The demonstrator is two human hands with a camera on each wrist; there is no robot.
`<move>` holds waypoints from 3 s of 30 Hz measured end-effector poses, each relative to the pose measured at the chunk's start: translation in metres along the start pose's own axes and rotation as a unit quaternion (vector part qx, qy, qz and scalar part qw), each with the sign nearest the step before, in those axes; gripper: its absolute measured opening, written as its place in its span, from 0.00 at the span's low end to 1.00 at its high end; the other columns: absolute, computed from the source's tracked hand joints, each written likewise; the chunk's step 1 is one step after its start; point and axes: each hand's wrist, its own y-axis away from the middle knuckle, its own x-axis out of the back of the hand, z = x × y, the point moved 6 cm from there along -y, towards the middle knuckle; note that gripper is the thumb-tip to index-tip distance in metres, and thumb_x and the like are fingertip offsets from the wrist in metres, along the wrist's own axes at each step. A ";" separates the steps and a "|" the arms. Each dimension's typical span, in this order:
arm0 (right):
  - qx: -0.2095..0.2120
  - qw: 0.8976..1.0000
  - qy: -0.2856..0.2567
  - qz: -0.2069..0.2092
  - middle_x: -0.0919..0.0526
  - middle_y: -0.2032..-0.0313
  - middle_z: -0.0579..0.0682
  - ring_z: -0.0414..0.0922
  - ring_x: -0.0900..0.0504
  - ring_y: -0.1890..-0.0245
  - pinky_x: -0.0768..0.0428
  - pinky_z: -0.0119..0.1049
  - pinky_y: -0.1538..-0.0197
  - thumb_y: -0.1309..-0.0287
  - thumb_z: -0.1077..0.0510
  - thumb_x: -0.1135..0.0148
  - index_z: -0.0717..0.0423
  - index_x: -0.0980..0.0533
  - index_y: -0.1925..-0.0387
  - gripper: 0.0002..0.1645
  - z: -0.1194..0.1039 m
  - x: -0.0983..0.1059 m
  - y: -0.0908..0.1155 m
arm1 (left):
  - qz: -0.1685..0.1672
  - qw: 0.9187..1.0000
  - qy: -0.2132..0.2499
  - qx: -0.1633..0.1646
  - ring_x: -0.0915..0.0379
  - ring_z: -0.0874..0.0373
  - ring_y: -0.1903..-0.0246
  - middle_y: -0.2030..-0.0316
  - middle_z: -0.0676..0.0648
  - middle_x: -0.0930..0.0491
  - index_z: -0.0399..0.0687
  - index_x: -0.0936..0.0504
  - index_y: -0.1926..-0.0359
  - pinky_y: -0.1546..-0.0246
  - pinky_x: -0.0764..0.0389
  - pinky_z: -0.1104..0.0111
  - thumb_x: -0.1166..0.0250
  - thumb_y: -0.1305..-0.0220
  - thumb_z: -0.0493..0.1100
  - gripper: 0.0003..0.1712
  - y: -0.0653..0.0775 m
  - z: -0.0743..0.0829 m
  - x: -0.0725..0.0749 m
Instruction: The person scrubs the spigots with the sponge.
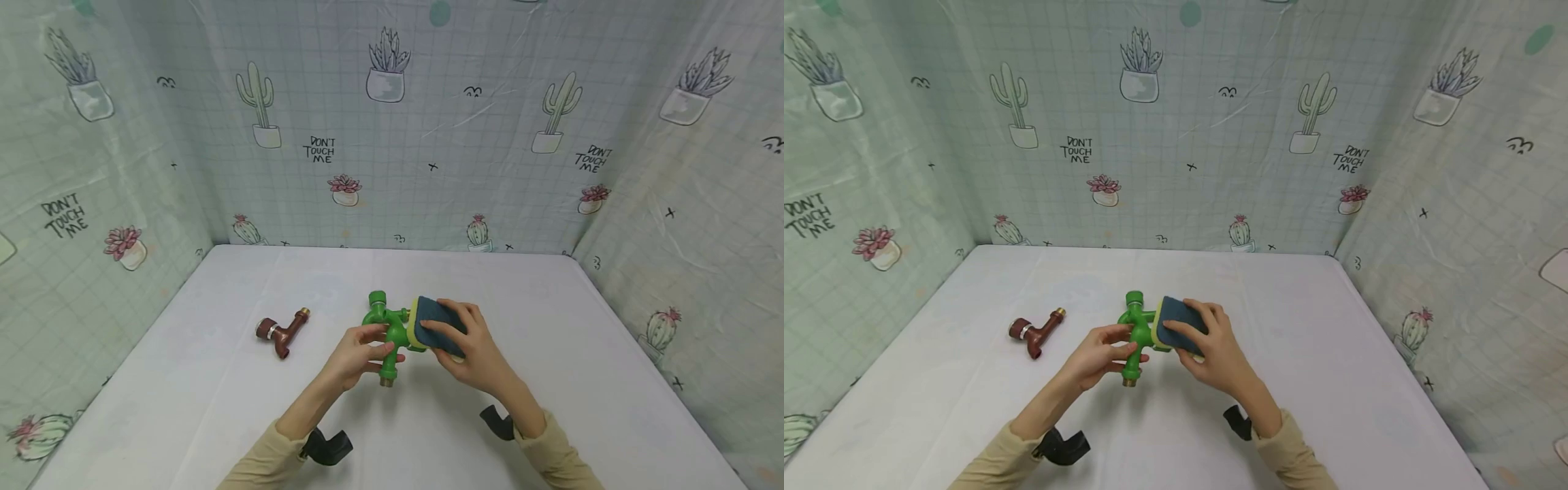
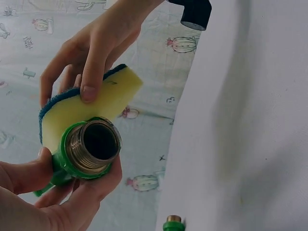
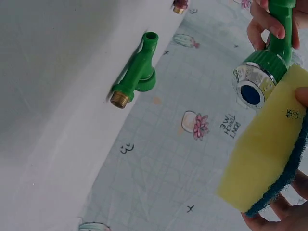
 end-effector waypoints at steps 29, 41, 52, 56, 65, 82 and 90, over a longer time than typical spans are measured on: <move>0.162 0.969 0.127 0.138 0.29 0.51 0.60 0.58 0.38 0.51 0.36 0.61 0.51 0.37 0.52 0.58 0.35 0.23 0.60 0.15 -0.017 0.004 0.024 | -0.023 0.899 0.411 0.145 0.24 0.55 0.63 0.51 0.37 0.38 0.42 0.52 0.37 0.61 0.20 0.65 0.52 0.34 0.35 0.28 0.004 0.009 -0.008; 0.110 0.981 0.088 0.130 0.30 0.47 0.63 0.60 0.37 0.49 0.31 0.56 0.54 0.40 0.49 0.55 0.39 0.22 0.58 0.16 -0.022 0.007 0.021 | 0.005 0.997 0.079 0.013 0.22 0.46 0.57 0.49 0.31 0.32 0.33 0.43 0.38 0.57 0.23 0.54 0.47 0.37 0.38 0.29 0.004 0.010 0.003; -0.052 0.992 -0.051 0.102 0.36 0.41 0.58 0.53 0.41 0.45 0.26 0.55 0.55 0.59 0.61 0.34 0.46 0.26 0.54 0.25 -0.006 0.019 0.011 | -0.032 0.998 0.060 -0.009 0.23 0.45 0.57 0.47 0.33 0.35 0.38 0.43 0.37 0.59 0.23 0.49 0.46 0.38 0.37 0.29 0.006 0.010 -0.006; -0.055 0.990 -0.090 0.096 0.37 0.41 0.58 0.52 0.41 0.43 0.26 0.56 0.55 0.64 0.67 0.33 0.48 0.27 0.54 0.30 -0.004 0.018 0.010 | -0.018 1.000 0.024 0.006 0.24 0.48 0.56 0.45 0.32 0.34 0.40 0.41 0.37 0.62 0.22 0.49 0.44 0.38 0.41 0.29 0.005 0.003 -0.002; -0.029 0.988 -0.120 0.097 0.36 0.41 0.58 0.49 0.41 0.41 0.26 0.53 0.55 0.58 0.61 0.35 0.48 0.26 0.54 0.24 -0.004 0.020 0.013 | -0.054 0.995 -0.082 0.023 0.23 0.55 0.66 0.47 0.35 0.29 0.43 0.39 0.37 0.68 0.19 0.67 0.47 0.37 0.53 0.31 0.003 0.002 -0.002; 0.049 0.992 -0.072 0.093 0.35 0.42 0.60 0.51 0.41 0.44 0.31 0.39 0.49 0.44 0.46 0.46 0.44 0.24 0.54 0.17 -0.021 0.023 0.021 | 0.041 0.988 0.149 0.018 0.25 0.56 0.56 0.42 0.37 0.37 0.28 0.35 0.43 0.55 0.22 0.59 0.45 0.40 0.33 0.24 -0.002 0.010 0.004; 0.088 0.992 0.027 0.090 0.32 0.44 0.61 0.56 0.38 0.46 0.25 0.51 0.58 0.42 0.48 0.53 0.41 0.23 0.55 0.17 -0.028 0.016 0.028 | 0.114 0.985 0.132 0.000 0.22 0.58 0.64 0.43 0.30 0.36 0.48 0.52 0.36 0.61 0.19 0.62 0.40 0.46 0.28 0.41 -0.001 0.013 0.014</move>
